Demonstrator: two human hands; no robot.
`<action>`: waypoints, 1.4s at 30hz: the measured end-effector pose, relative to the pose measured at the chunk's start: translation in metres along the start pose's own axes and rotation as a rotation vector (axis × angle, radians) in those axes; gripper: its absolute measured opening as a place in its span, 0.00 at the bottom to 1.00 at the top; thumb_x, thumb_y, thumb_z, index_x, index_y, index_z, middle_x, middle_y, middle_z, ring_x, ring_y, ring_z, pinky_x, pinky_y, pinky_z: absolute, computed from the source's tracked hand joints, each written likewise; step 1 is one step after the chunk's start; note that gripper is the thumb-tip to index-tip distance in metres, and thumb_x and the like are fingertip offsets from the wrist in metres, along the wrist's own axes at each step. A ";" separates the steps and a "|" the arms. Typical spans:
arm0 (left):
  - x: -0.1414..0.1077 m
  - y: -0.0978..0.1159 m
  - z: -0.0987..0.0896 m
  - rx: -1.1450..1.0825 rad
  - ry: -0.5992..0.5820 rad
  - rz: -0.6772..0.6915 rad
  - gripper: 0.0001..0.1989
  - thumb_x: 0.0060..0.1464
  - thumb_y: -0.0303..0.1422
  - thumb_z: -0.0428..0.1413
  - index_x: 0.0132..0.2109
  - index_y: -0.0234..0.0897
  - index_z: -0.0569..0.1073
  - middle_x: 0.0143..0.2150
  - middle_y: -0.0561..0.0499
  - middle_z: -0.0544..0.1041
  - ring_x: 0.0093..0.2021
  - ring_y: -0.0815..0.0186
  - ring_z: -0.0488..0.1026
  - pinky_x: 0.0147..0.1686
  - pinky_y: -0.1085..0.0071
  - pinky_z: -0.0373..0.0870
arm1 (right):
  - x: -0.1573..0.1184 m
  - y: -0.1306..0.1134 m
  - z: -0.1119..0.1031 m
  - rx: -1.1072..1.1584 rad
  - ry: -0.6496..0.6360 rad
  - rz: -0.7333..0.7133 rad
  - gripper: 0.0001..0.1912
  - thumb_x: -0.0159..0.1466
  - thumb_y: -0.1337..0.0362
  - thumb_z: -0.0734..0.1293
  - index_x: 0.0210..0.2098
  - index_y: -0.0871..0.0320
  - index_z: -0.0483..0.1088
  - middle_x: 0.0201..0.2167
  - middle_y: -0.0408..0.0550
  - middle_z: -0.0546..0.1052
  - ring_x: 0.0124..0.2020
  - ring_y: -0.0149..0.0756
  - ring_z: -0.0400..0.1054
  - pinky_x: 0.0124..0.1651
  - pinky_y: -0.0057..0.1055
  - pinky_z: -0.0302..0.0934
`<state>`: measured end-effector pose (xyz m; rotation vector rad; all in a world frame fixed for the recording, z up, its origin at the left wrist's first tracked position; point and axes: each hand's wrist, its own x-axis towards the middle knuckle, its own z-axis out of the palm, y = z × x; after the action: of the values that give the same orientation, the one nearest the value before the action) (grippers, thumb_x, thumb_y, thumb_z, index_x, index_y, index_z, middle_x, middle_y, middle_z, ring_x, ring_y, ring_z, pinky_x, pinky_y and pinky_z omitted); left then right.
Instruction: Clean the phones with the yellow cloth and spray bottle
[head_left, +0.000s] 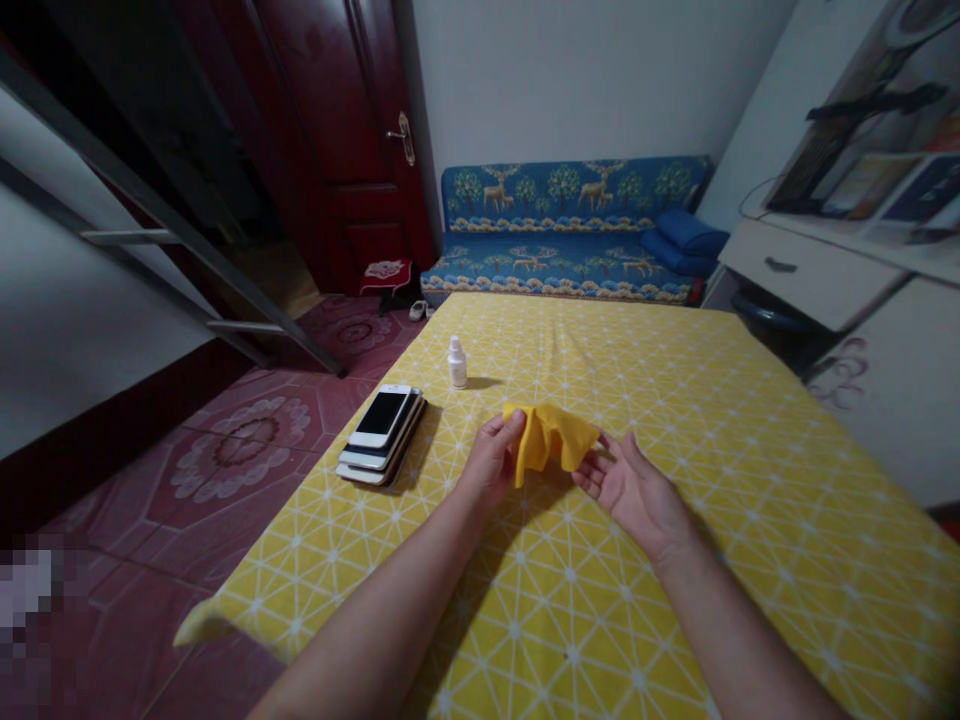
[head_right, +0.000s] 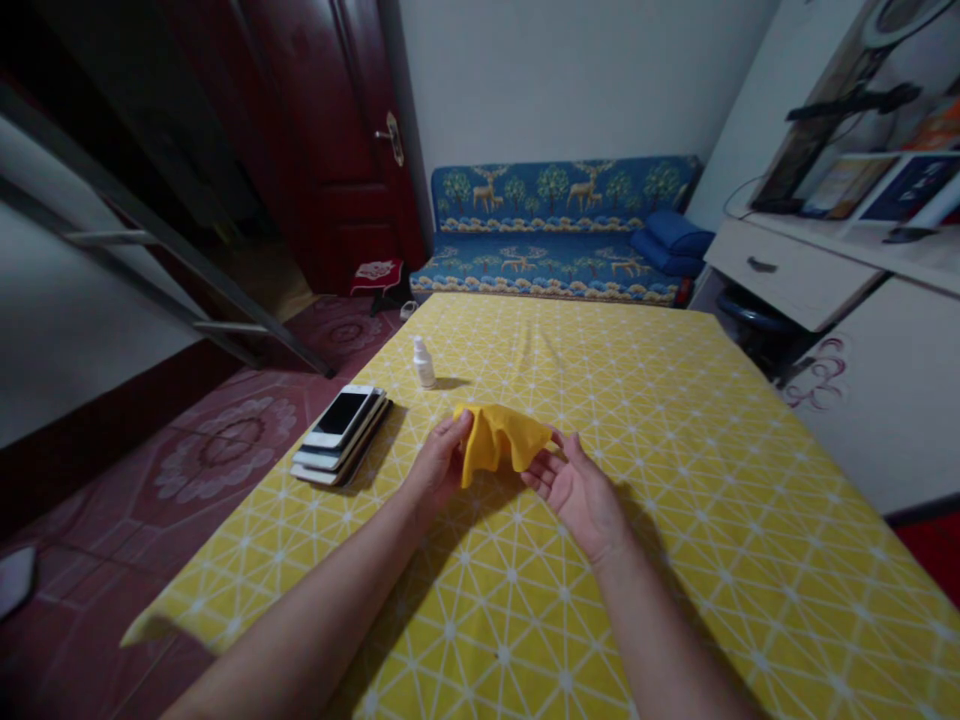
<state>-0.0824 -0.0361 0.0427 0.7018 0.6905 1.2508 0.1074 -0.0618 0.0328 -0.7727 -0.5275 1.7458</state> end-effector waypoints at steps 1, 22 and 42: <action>0.000 -0.001 0.001 0.007 -0.003 0.022 0.21 0.46 0.48 0.67 0.36 0.34 0.80 0.31 0.46 0.81 0.30 0.61 0.77 0.30 0.69 0.72 | 0.001 0.001 -0.001 -0.019 0.014 -0.010 0.20 0.62 0.50 0.70 0.49 0.51 0.70 0.40 0.50 0.81 0.41 0.40 0.77 0.43 0.35 0.73; 0.003 -0.001 -0.005 0.307 0.016 0.108 0.20 0.38 0.44 0.71 0.33 0.32 0.81 0.28 0.48 0.78 0.27 0.68 0.72 0.30 0.72 0.67 | -0.003 -0.004 -0.005 -0.417 0.157 -0.317 0.28 0.48 0.59 0.79 0.48 0.52 0.76 0.37 0.46 0.82 0.37 0.39 0.77 0.40 0.34 0.70; 0.000 0.010 -0.003 0.627 0.073 0.495 0.11 0.44 0.36 0.69 0.25 0.38 0.76 0.43 0.43 0.82 0.48 0.57 0.76 0.52 0.62 0.67 | -0.014 -0.009 0.001 -0.852 0.344 -0.814 0.04 0.55 0.60 0.74 0.30 0.51 0.78 0.54 0.49 0.71 0.59 0.50 0.62 0.63 0.47 0.57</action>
<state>-0.0906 -0.0339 0.0485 1.4110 1.0248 1.5218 0.1148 -0.0721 0.0429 -1.1879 -1.1715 0.5749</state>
